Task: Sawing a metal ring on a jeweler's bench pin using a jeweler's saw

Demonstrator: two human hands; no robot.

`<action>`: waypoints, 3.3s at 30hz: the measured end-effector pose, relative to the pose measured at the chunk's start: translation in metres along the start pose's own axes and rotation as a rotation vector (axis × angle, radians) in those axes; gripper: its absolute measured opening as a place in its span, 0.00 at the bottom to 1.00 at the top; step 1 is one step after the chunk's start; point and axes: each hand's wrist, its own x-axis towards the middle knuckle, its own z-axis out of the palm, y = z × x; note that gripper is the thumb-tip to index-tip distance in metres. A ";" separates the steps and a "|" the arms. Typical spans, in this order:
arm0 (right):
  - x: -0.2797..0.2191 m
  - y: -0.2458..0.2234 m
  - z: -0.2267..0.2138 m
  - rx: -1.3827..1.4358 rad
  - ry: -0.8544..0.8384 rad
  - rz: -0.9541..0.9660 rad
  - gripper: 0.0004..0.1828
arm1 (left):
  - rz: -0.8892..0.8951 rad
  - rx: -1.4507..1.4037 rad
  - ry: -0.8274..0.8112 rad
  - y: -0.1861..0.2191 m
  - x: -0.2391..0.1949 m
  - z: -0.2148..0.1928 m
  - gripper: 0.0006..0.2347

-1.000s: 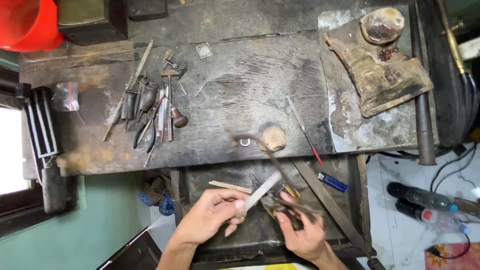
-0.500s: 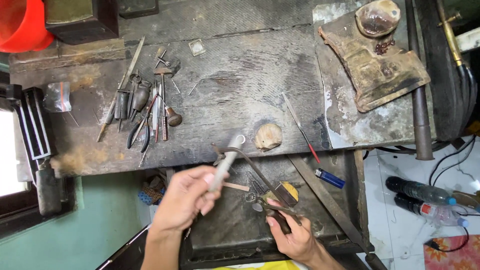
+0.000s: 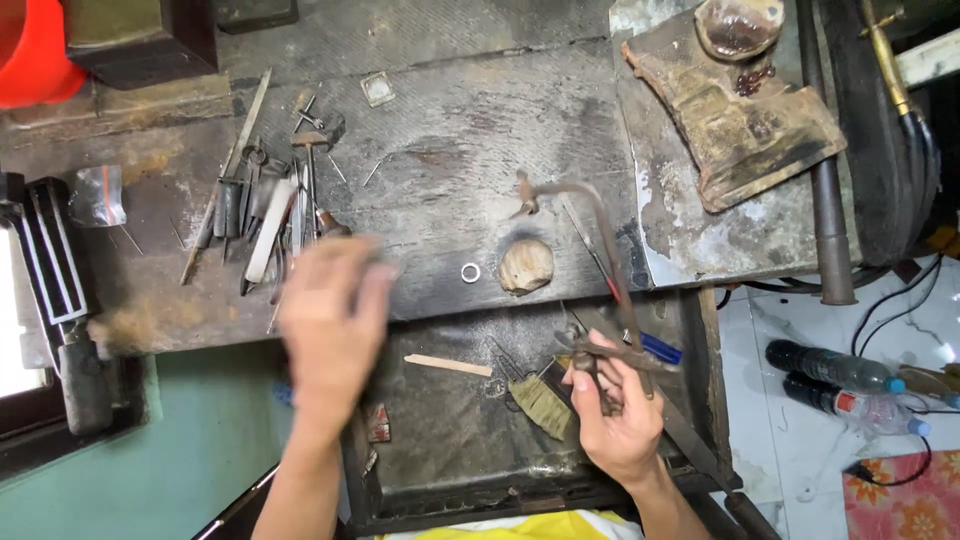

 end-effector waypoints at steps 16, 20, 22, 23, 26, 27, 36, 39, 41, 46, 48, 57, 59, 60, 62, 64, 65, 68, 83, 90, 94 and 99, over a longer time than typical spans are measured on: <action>-0.003 -0.008 0.000 0.009 -0.122 0.167 0.27 | -0.184 -0.702 -0.207 0.033 -0.002 0.081 0.08; -0.005 -0.007 0.003 -0.022 -0.210 0.164 0.28 | -0.176 -0.699 -0.144 0.036 -0.004 0.082 0.10; -0.004 -0.008 0.005 -0.066 -0.216 0.134 0.27 | -0.145 -0.691 -0.120 0.037 -0.003 0.082 0.09; -0.004 -0.007 0.006 -0.031 -0.215 0.137 0.28 | -0.112 -0.657 -0.100 0.037 -0.003 0.082 0.10; -0.007 -0.005 0.009 0.027 -0.213 0.176 0.29 | -0.059 -0.604 -0.089 0.038 0.000 0.078 0.07; -0.008 -0.005 0.010 0.050 -0.209 0.208 0.30 | -0.036 -0.585 -0.095 0.038 0.001 0.076 0.04; 0.001 -0.007 0.014 0.028 -0.229 0.146 0.29 | -0.124 -0.650 -0.182 0.037 0.001 0.074 0.08; 0.000 -0.008 0.016 -0.024 -0.218 0.123 0.27 | -0.082 -0.626 -0.162 0.037 -0.001 0.071 0.06; 0.000 -0.007 0.020 -0.026 -0.187 0.115 0.24 | -0.092 -0.654 -0.160 0.036 -0.003 0.073 0.07; 0.002 -0.006 0.028 -0.056 -0.145 0.080 0.12 | -0.136 -0.715 -0.208 0.037 -0.002 0.072 0.08; 0.007 -0.013 0.029 -0.001 -0.151 0.123 0.24 | -0.095 -0.660 -0.174 0.038 -0.001 0.071 0.06; 0.008 -0.007 0.034 -0.193 -0.050 -0.003 0.14 | -0.089 -0.639 -0.150 0.032 -0.005 0.075 0.05; 0.009 -0.006 0.035 -0.200 -0.042 -0.033 0.13 | -0.034 -0.580 -0.110 0.033 -0.006 0.076 0.05; 0.010 -0.005 0.036 -0.208 -0.032 -0.066 0.11 | 0.025 -0.521 -0.071 0.033 -0.006 0.077 0.05; 0.012 -0.005 0.037 -0.208 -0.035 -0.099 0.12 | 0.030 -0.533 -0.091 0.031 -0.007 0.078 0.05; 0.015 -0.008 0.038 -0.208 -0.037 -0.136 0.14 | 0.036 -0.545 -0.108 0.029 -0.007 0.078 0.05; 0.016 -0.010 0.039 -0.225 -0.052 -0.147 0.14 | 0.027 -0.576 -0.124 0.028 -0.007 0.077 0.04; 0.016 -0.010 0.039 -0.237 -0.082 -0.165 0.16 | 0.022 -0.589 -0.113 0.034 -0.008 0.076 0.02; 0.018 -0.010 0.042 -0.255 -0.091 -0.209 0.15 | 0.066 -0.505 -0.053 0.035 -0.014 0.076 0.04; 0.018 -0.010 0.043 -0.247 -0.087 -0.223 0.14 | -0.017 -0.596 -0.111 0.035 -0.013 0.075 0.05; 0.014 -0.005 0.042 -0.234 -0.075 -0.198 0.14 | -0.044 -0.585 -0.119 0.035 -0.014 0.075 0.02; 0.008 0.001 0.041 -0.256 -0.041 -0.161 0.15 | -0.044 -0.578 -0.117 0.034 -0.016 0.076 0.05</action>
